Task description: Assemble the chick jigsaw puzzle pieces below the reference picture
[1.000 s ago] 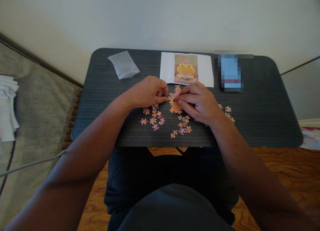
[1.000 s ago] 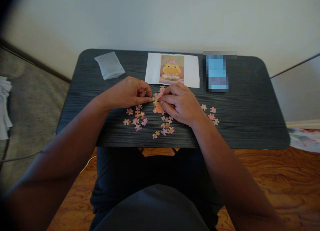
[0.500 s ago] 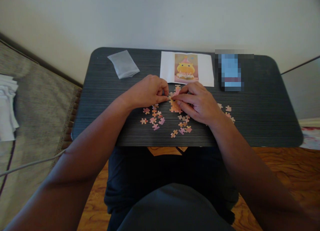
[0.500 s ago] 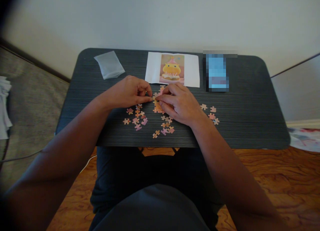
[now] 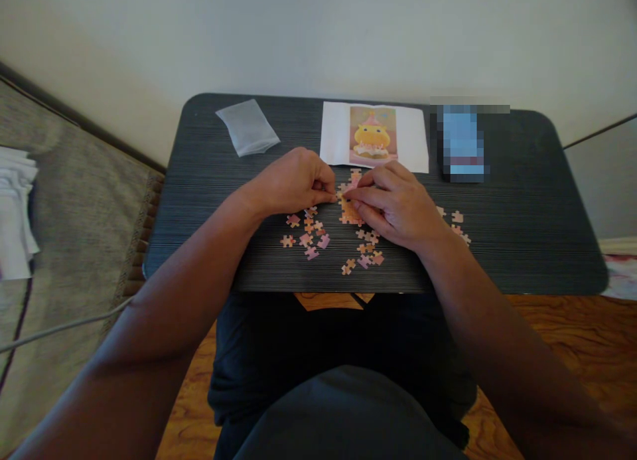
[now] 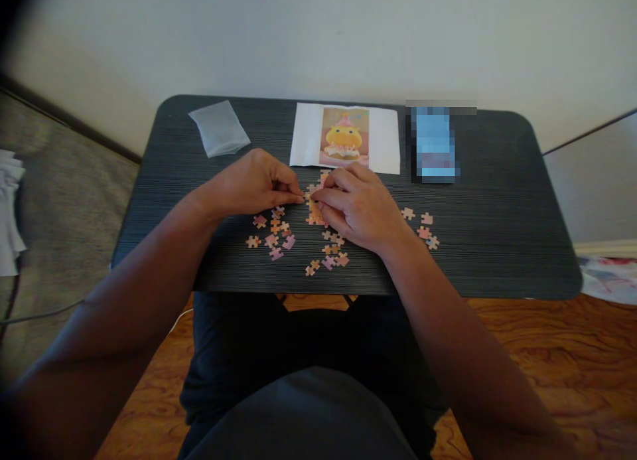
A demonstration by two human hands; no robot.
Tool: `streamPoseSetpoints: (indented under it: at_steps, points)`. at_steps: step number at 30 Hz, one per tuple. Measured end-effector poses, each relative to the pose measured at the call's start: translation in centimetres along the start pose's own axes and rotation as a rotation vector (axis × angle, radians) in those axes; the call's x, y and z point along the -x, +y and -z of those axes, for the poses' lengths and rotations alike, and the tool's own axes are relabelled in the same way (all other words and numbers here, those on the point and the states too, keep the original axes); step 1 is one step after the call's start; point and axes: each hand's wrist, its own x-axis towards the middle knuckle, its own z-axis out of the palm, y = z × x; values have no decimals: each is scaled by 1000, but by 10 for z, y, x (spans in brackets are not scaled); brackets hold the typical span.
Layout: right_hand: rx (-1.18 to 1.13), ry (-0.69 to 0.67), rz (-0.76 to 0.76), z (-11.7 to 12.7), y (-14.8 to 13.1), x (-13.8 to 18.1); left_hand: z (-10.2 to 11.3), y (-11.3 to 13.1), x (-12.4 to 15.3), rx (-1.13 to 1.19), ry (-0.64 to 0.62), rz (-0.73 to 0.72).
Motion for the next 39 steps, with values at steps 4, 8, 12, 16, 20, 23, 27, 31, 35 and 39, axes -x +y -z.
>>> streamPoseSetpoints:
  at_steps: [4, 8, 12, 16, 20, 23, 27, 31, 35, 39]
  points:
    - [15, -6, -7, 1, -2, 0, 6, 3, 4, -23, -43, -14]
    - [-22, -16, -28, 2, -3, -1, 11, 5, 7, -64, -81, -60]
    - [-63, -10, -33, 3, -3, 0, 9, 2, 6, -64, -56, -84]
    - [-73, -11, -31, 3, -2, 1, 5, 1, 4, -72, -51, -66]
    - [-49, -6, -16, 2, -2, 1, 3, 3, 4, -43, -33, -53]
    - [-22, 6, -7, 2, -3, 1, 1, 4, 3, -16, 12, -66]
    - [-31, -1, -22, 2, -4, 2, -1, 4, 1, 2, 30, -38]
    - [-48, -6, -10, 3, -4, 2, -6, 2, -1, 1, 50, -26]
    - [-54, -13, -16, 4, -5, 1, -9, 2, -3, -31, 68, -19]
    - [-67, -10, -39, 4, -5, 1, -7, 4, -3, -32, 85, 1]
